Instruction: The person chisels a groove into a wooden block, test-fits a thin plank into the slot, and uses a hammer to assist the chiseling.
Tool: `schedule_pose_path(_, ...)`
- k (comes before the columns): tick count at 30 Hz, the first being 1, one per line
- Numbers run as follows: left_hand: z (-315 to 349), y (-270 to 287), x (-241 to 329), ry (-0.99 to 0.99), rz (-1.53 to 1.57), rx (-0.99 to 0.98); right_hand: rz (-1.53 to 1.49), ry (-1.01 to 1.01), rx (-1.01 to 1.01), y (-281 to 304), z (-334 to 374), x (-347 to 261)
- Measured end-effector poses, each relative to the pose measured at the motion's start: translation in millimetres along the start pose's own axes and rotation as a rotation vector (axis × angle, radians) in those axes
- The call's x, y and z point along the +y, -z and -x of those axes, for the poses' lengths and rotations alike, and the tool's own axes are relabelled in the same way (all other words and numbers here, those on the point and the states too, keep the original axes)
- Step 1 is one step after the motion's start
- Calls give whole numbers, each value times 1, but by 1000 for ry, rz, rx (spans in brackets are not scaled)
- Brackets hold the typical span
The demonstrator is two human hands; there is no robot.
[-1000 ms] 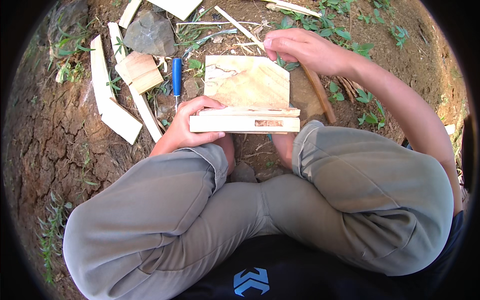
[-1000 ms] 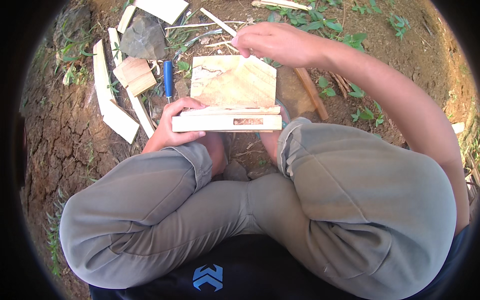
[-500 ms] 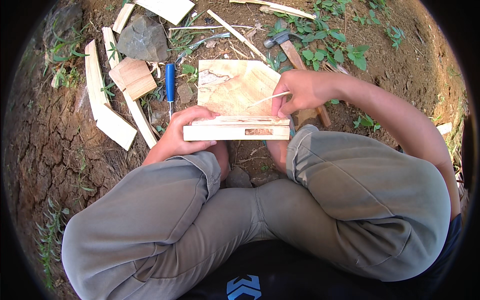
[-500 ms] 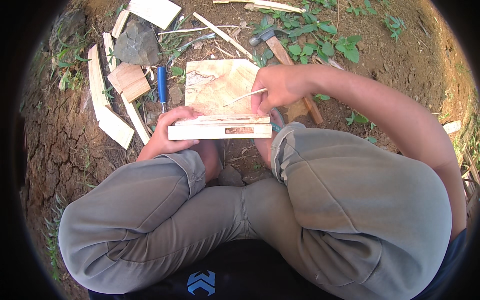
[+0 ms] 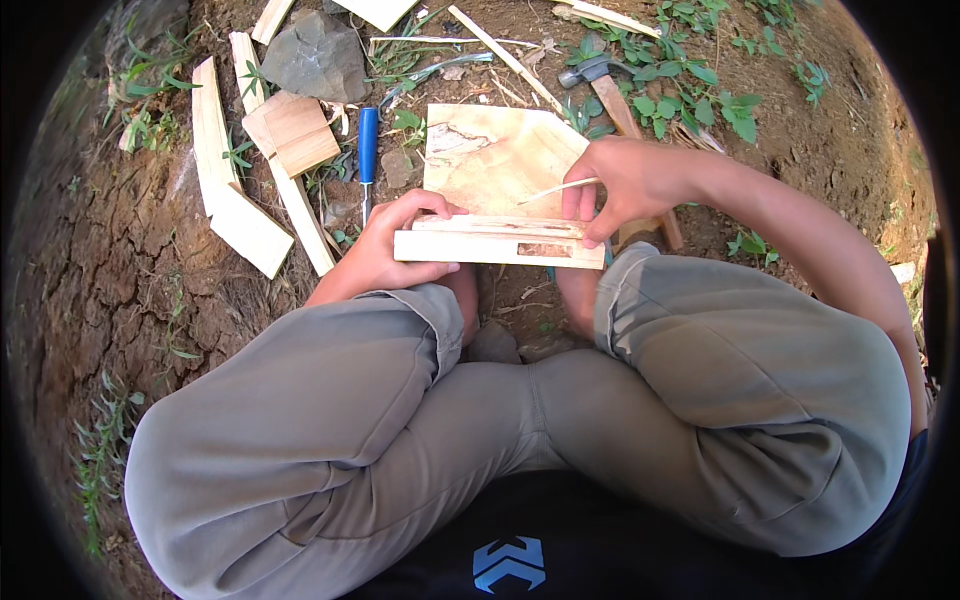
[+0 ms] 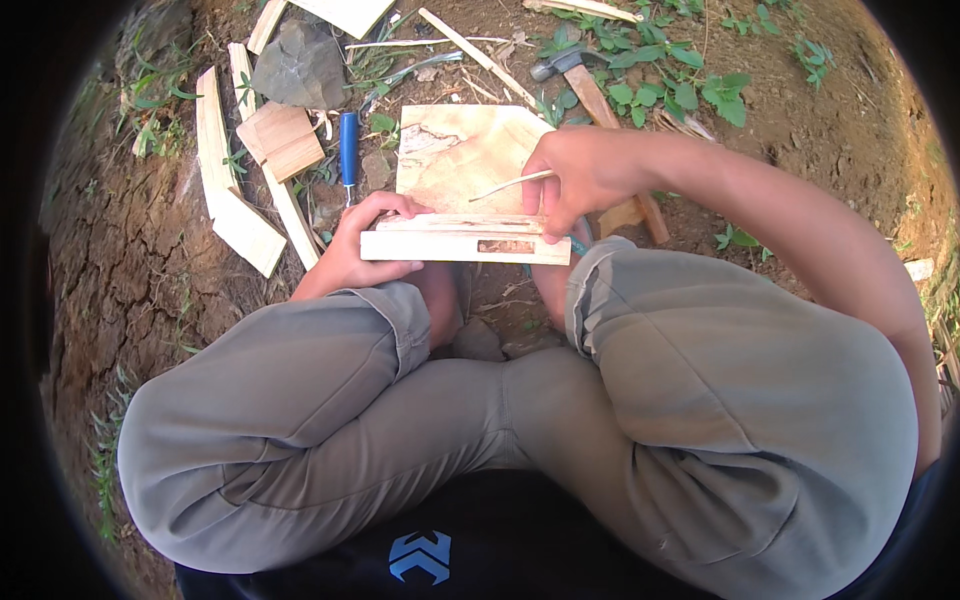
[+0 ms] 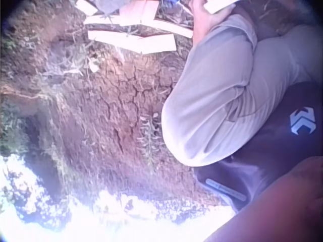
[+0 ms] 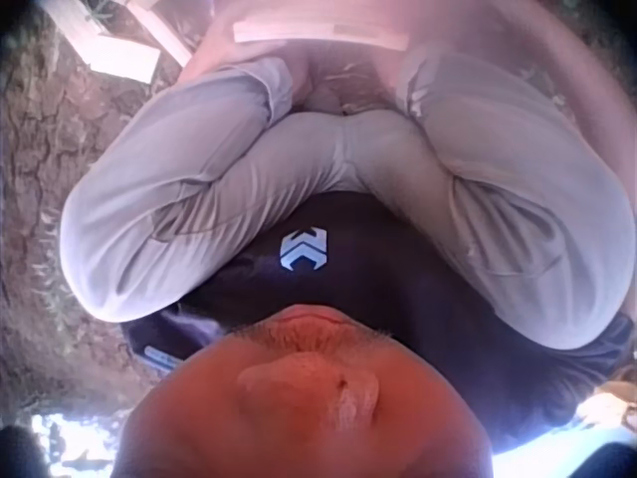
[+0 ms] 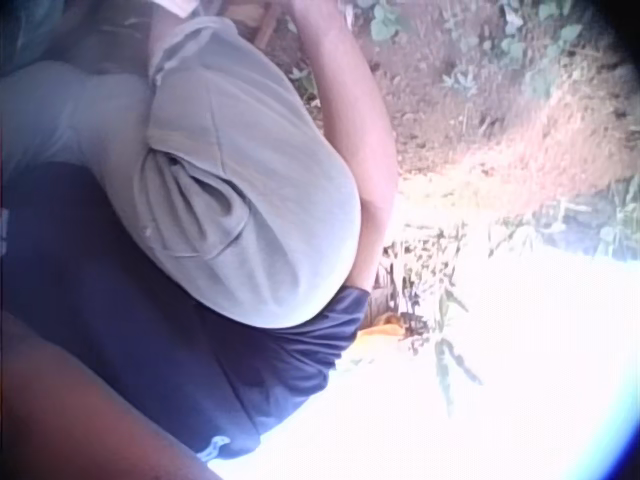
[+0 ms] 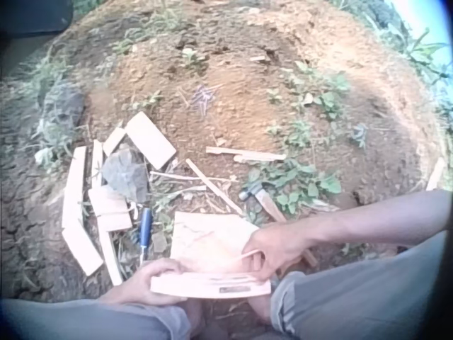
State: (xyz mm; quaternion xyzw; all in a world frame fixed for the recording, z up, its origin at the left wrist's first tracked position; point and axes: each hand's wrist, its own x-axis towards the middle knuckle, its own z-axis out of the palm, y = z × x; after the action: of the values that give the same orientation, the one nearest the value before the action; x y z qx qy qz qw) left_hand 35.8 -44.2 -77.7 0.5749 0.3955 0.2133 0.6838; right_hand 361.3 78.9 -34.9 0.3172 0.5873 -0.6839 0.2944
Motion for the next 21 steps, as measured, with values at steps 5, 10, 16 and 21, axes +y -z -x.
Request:
schedule_pose_path(5,0,-1,1,17,57,2,18,7,0,0,0,-1)
schedule_pose_path(10,1,-3,-4,-7,94,9,84,40,43,-4,-3,-1)
schedule_pose_path(16,1,-4,3,37,104,36,118,142,159,-19,-5,4)
schedule_pose_path(21,-3,-1,8,24,-65,-2,287,132,179,-15,-4,-1)
